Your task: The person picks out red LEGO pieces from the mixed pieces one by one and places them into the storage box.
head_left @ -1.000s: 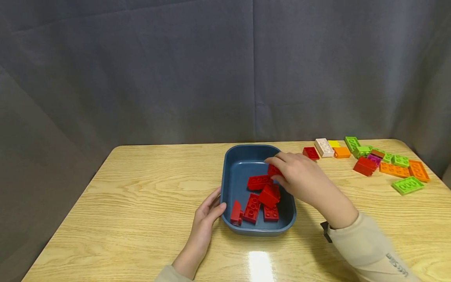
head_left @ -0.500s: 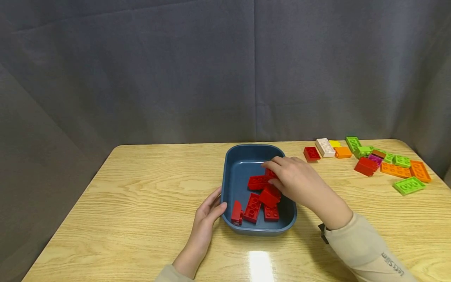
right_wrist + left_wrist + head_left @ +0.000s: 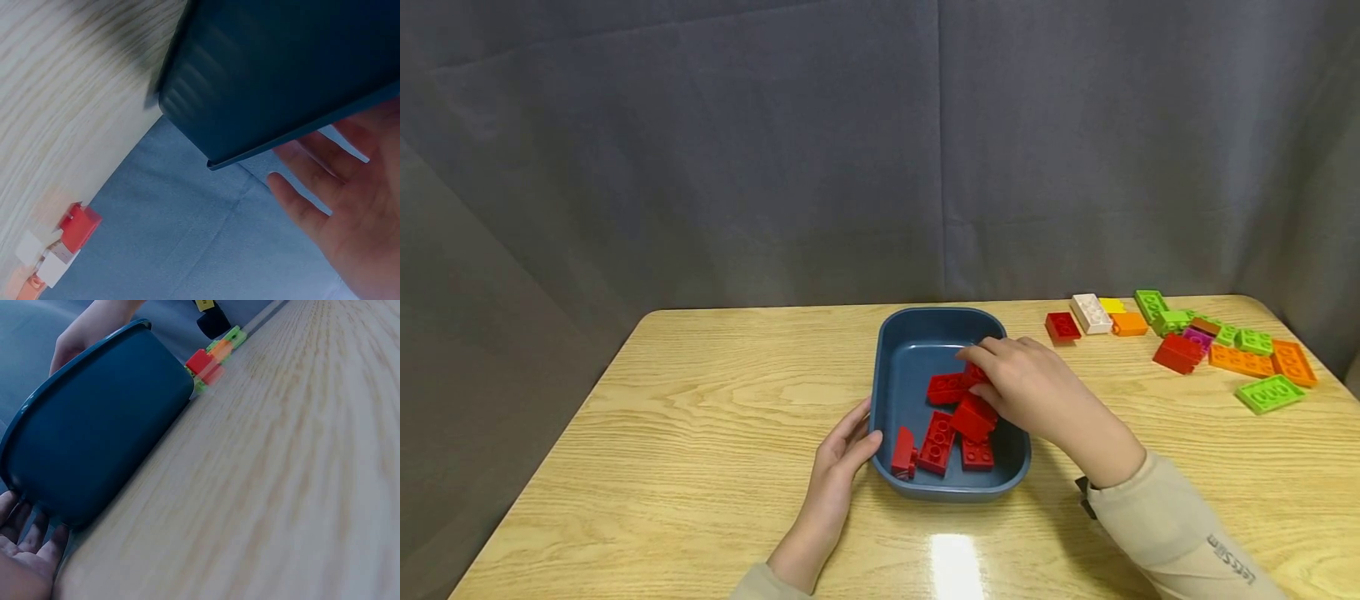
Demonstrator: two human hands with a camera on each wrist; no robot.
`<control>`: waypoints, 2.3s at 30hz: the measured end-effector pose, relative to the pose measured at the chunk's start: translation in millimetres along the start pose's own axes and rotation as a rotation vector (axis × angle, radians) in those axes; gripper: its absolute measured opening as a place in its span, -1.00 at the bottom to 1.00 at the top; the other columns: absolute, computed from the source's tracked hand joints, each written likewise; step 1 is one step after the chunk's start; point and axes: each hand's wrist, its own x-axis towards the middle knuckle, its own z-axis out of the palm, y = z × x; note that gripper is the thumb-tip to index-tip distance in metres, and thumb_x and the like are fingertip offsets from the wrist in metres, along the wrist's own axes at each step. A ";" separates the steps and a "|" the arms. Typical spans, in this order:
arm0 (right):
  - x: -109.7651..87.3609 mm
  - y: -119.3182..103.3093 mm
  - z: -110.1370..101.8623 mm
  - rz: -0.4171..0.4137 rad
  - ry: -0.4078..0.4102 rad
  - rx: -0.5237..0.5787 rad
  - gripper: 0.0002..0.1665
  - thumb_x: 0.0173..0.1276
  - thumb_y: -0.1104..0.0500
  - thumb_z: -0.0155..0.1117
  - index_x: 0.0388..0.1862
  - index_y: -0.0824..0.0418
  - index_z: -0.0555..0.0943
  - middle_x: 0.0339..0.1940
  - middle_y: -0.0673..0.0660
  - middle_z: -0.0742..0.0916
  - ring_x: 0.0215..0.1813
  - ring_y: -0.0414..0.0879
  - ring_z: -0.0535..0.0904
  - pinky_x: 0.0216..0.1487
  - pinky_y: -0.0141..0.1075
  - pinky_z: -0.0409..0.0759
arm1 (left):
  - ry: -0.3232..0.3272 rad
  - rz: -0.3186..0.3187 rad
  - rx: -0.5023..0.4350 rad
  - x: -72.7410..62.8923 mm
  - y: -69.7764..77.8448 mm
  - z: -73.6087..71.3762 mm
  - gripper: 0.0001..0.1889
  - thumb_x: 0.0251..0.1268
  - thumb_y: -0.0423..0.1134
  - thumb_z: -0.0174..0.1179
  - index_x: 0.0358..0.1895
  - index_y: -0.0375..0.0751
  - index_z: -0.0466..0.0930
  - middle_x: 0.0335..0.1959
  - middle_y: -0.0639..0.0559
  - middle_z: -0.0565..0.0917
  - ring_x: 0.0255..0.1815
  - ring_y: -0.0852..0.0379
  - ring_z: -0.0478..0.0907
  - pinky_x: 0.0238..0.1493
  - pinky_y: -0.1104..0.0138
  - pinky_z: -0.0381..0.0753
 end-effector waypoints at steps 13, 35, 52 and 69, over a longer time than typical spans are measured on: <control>-0.8 -0.1 0.8 0.024 -0.042 0.004 -0.44 0.06 0.24 0.60 0.08 0.28 0.64 -0.24 0.12 0.70 -0.22 0.00 0.62 -0.06 -0.08 0.62 | -0.015 0.002 -0.008 0.0 -0.2 -0.7 -0.42 0.42 -0.24 0.12 0.46 -0.30 0.29 0.40 -0.22 0.40 0.43 -0.09 0.30 0.28 0.42 0.34; -4.9 9.0 -14.6 0.106 -0.014 0.050 -0.62 0.29 0.21 0.42 0.07 0.28 0.66 -0.10 0.19 0.73 -0.10 0.08 0.65 -0.03 0.00 0.60 | -0.015 0.000 0.004 0.5 -0.1 -1.4 -0.42 0.41 -0.23 0.13 0.45 -0.29 0.30 0.40 -0.20 0.40 0.42 -0.08 0.31 0.34 0.31 0.31; -11.0 26.7 -26.4 0.227 -0.024 0.019 -0.58 0.33 0.15 0.39 0.11 0.30 0.63 -0.06 0.28 0.73 -0.12 0.20 0.66 -0.08 0.10 0.60 | -0.013 0.003 0.003 0.3 -0.9 -1.0 -0.42 0.41 -0.24 0.12 0.45 -0.28 0.31 0.41 -0.19 0.40 0.43 -0.08 0.30 0.32 0.34 0.33; -25.4 62.7 -36.2 0.397 -0.082 0.027 -0.62 0.39 0.11 0.31 0.07 0.32 0.59 -0.17 0.25 0.71 -0.28 0.09 0.61 -0.23 0.06 0.57 | -0.011 0.001 0.011 0.2 -0.6 -0.7 -0.42 0.41 -0.24 0.13 0.45 -0.28 0.31 0.40 -0.19 0.41 0.42 -0.07 0.31 0.33 0.33 0.31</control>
